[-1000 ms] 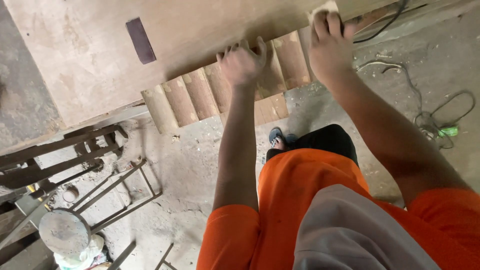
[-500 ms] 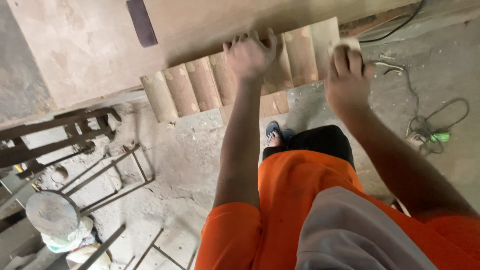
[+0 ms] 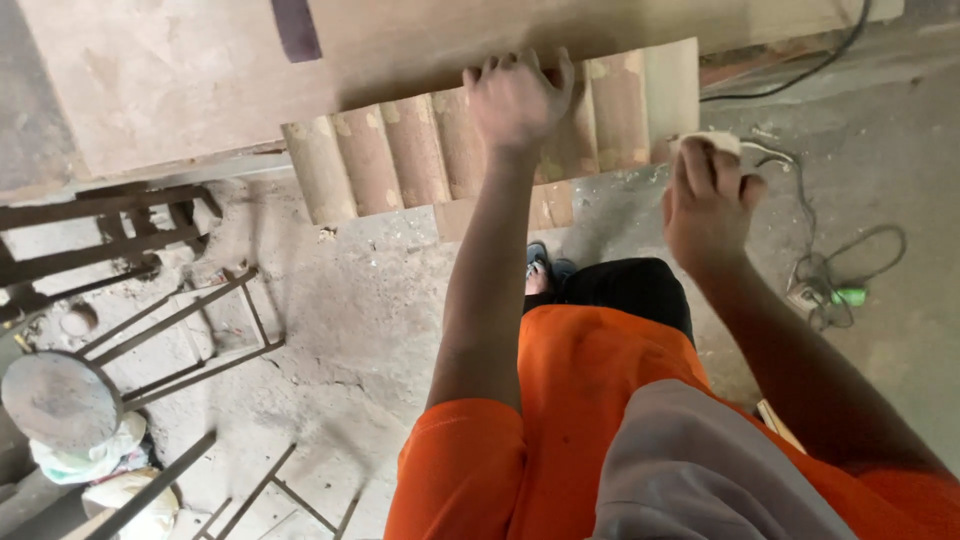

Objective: The person sands a wooden frame piece with a sanding block, then moves to a workbench to sand a grooved wooden panel. They use a sanding block to smooth the grooves and edges of the panel.

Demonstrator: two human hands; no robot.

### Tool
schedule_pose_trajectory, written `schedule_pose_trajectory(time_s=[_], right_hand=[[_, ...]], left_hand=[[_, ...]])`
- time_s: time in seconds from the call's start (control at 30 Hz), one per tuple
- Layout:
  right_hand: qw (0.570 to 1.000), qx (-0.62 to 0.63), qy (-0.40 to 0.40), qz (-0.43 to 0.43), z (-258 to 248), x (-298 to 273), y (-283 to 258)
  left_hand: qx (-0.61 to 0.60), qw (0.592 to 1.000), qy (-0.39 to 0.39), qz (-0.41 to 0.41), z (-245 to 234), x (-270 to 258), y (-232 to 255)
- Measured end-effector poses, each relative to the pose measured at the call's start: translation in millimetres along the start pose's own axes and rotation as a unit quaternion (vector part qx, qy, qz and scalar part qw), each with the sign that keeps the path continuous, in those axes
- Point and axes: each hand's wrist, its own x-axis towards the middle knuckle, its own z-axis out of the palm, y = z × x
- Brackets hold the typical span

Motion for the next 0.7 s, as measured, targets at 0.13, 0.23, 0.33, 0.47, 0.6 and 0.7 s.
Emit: schedule_pose_trajectory(time_s=[0.13,0.23,0.33,0.47,0.6,0.7], right_hand=[[0.998,0.061,0.020,-0.016,65,70,13],[0.992,0.041,0.118,-0.008,71,78,13],[0.999,-0.009,-0.001,-0.033,9,-3,10],[0.960,0.251,-0.090,0.090,-5,-168,10],[0.876,0.325,-0.207,0.289,50,-302,36],[0.474,0.544,-0.253,0.645,12,-284,53]], left_hand=[[0.010,1.000,-0.025,0.000,-3,2,2],[0.006,0.998,-0.067,-0.014,-6,1,4],[-0.018,0.999,-0.045,-0.020,-8,3,6],[0.017,0.998,-0.061,-0.001,0,-3,2],[0.013,1.000,-0.022,0.019,2,-6,1],[0.015,0.999,0.004,0.050,10,-8,-7]])
